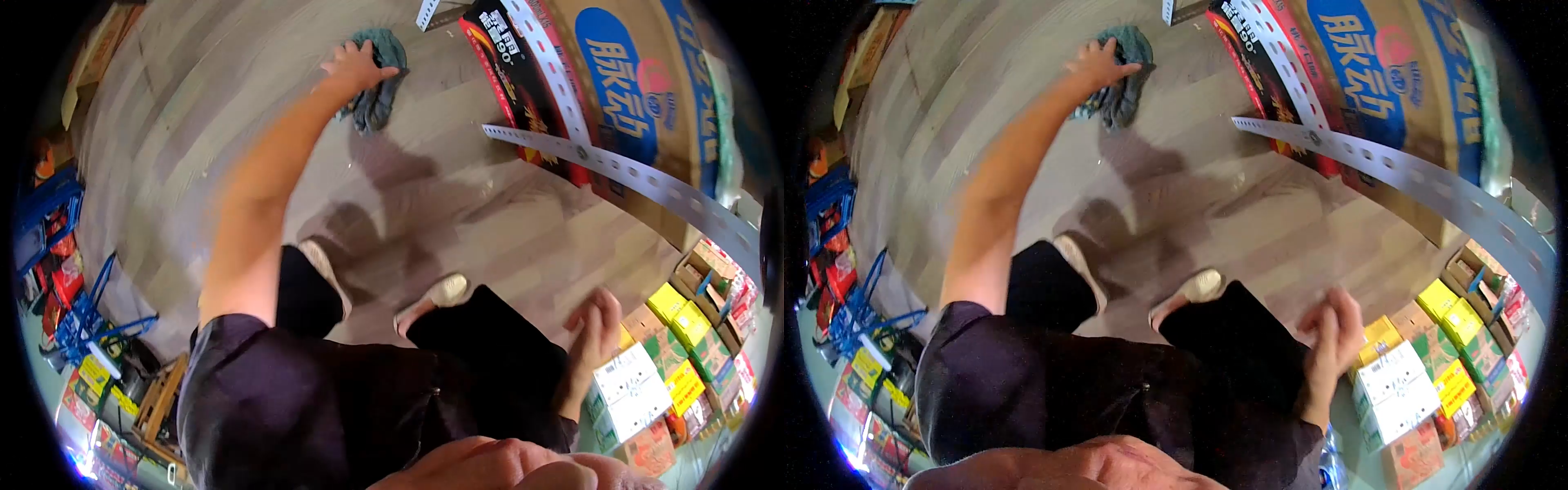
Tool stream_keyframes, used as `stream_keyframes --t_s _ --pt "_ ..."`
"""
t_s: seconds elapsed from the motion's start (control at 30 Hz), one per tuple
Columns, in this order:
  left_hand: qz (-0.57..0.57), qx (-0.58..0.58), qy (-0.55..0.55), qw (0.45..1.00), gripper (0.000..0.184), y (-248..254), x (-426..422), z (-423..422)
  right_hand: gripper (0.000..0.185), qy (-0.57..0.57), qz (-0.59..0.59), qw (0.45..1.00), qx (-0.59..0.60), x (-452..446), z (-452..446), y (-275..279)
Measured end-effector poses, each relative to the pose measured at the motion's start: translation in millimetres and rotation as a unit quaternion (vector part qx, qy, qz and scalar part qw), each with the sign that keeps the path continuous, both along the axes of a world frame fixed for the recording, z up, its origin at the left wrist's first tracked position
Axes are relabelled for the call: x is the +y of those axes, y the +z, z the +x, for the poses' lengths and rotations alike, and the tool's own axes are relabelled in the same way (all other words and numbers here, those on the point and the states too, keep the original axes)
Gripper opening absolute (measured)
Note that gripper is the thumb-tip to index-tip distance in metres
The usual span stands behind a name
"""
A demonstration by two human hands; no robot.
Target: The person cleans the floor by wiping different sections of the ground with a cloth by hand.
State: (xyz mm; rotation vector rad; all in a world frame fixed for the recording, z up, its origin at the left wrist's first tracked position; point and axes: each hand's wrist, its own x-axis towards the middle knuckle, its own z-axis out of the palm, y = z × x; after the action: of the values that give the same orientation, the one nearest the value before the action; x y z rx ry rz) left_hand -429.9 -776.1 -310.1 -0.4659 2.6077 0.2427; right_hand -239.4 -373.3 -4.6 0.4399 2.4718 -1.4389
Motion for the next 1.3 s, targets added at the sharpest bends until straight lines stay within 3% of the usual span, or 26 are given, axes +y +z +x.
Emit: stream_keyframes --t_s 0.03,0.13,0.2,0.27,0.3,0.37,0.43,0.53,0.67,0.7,0.87,0.93,1.1,1.2,1.3 --pt "0.037 0.052 0.058 0.996 0.082 -30 18 -4 0.022 -0.027 -0.029 0.997 0.061 3 6 -6" --pt "-0.029 0.152 0.025 0.988 0.070 -57 73 4 0.011 0.067 -0.070 0.969 0.227 10 -4 -21" --pt "-0.029 0.193 -0.140 0.971 0.057 -68 119 41 0.011 0.033 -0.092 0.960 0.264 4 -16 -20" --pt "0.080 0.200 -0.358 0.909 0.050 -65 142 76 0.011 -0.004 -0.119 0.940 0.320 -4 -22 -14" --pt "0.073 0.209 -0.361 0.906 0.050 -57 138 63 0.011 -0.003 -0.129 0.946 0.296 -11 -22 -12" --pt "0.212 0.170 -0.374 0.887 0.052 -47 137 51 0.010 0.049 -0.142 0.949 0.278 -15 -21 -8" --pt "0.165 0.130 -0.285 0.935 0.063 -5 123 -1 0.010 0.073 -0.159 0.943 0.283 -16 -15 0" --pt "0.030 0.322 -0.144 0.935 0.073 -22 116 -59 0.010 0.092 -0.149 0.936 0.307 -9 -10 -1" --pt "-0.067 0.174 -0.056 0.981 0.086 -72 138 -96 0.012 0.096 -0.148 0.932 0.316 -9 -6 0" --pt "-0.072 0.185 -0.046 0.979 0.087 -82 135 -104 0.012 0.095 -0.143 0.934 0.313 -9 -5 2" --pt "-0.061 0.191 -0.204 0.958 0.049 -75 128 -88 0.020 0.077 -0.110 0.948 0.287 -6 -3 4" --pt "0.015 0.168 -0.269 0.948 0.038 -62 142 -66 0.019 0.092 -0.118 0.943 0.297 -9 -8 4" --pt "0.101 0.186 -0.419 0.883 0.043 -64 188 0 0.018 0.122 -0.164 0.939 0.278 -28 -4 10" --pt "0.199 0.163 -0.399 0.880 0.045 -62 192 6 0.017 0.127 -0.176 0.937 0.273 -35 4 16" --pt "0.241 0.003 -0.428 0.871 0.049 -81 175 -44 0.015 0.087 -0.187 0.929 0.308 -31 9 22"
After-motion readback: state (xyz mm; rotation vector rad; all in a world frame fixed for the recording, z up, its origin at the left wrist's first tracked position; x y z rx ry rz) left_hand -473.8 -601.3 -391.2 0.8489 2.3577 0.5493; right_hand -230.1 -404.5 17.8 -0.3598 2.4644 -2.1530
